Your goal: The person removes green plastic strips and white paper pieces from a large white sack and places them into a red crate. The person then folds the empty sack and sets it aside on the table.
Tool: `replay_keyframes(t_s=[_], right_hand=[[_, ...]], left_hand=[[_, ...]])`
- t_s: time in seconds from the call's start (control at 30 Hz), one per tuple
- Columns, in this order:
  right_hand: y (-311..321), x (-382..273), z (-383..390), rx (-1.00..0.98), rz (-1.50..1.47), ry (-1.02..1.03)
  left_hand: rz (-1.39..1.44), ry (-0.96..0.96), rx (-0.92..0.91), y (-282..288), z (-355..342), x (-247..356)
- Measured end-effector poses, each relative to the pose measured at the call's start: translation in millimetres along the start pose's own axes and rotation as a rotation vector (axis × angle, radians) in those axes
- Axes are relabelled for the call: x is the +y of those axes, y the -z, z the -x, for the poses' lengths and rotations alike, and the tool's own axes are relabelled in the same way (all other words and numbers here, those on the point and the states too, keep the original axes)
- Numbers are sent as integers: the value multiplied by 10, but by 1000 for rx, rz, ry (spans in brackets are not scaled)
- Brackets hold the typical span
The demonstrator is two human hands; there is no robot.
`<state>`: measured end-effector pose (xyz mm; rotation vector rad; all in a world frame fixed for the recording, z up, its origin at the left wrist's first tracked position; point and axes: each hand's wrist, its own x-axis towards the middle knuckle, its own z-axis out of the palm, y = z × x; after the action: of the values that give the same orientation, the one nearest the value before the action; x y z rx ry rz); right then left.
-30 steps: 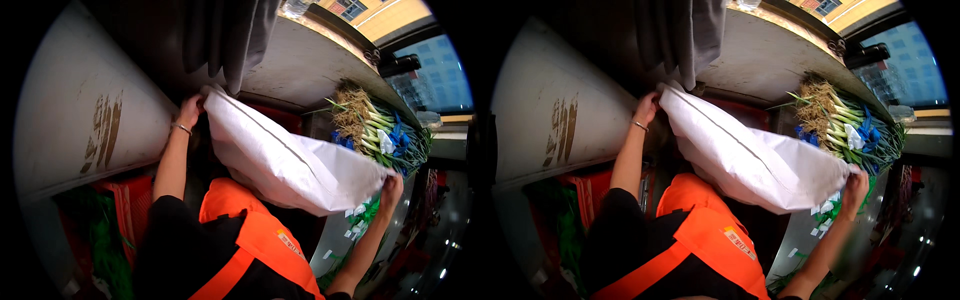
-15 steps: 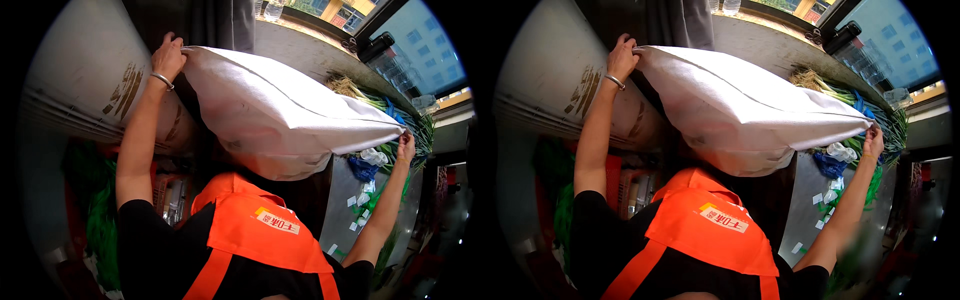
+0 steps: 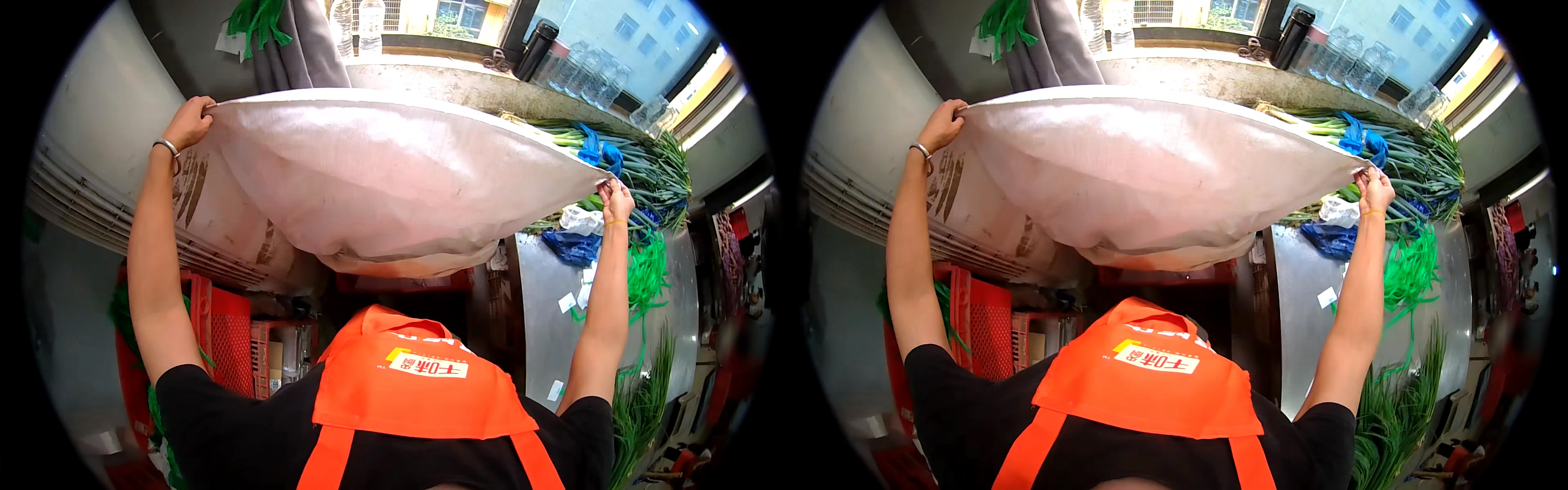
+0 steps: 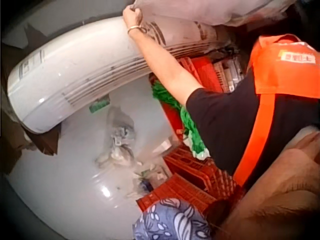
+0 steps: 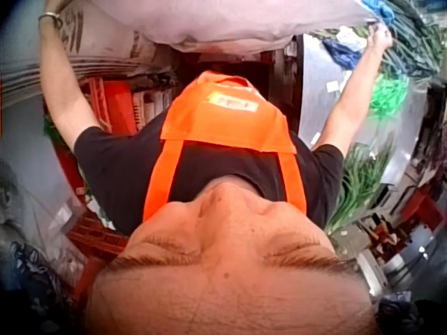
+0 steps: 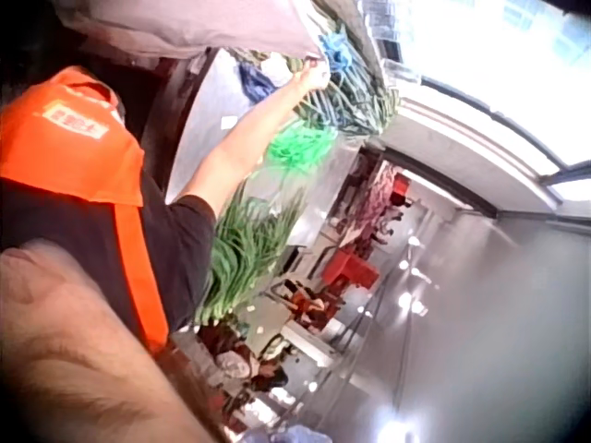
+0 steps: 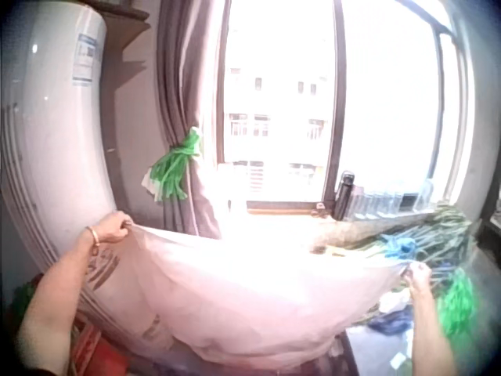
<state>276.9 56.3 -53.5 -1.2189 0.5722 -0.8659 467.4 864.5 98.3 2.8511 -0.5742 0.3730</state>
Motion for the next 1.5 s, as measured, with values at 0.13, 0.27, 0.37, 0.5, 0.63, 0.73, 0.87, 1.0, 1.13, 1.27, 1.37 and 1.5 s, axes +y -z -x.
replay_keyframes(t_s=[0.13,0.27,0.37,0.5,0.63,0.73,0.87,1.0,1.13,1.27,1.37,1.5], right_hand=[[458,-24,-338,82,-104,35],[561,-166,-404,97,-178,57],[515,-100,-282,-19,-283,166],[262,673,142,-93,408,109],[224,67,-9,10,27,145],[530,-187,-285,40,1,95],[521,-254,-226,20,89,83],[628,-373,-179,-5,53,110],[608,-672,110,4,-93,229],[118,106,372,-209,740,467],[-554,-145,625,-197,349,239],[-732,-786,806,-265,93,203]], left_hand=[[253,42,-111,-109,-124,28],[120,-27,-135,-104,-315,40],[188,163,145,-189,-296,158],[-305,215,61,-802,-340,279],[-131,383,291,-372,-457,448],[-119,367,328,-218,-695,371],[-48,343,299,-71,-711,362],[-87,322,291,-44,-777,314],[137,285,537,-41,-774,268],[219,104,452,-664,-740,227],[190,342,539,-554,-740,221],[372,286,730,-213,-958,-57]])
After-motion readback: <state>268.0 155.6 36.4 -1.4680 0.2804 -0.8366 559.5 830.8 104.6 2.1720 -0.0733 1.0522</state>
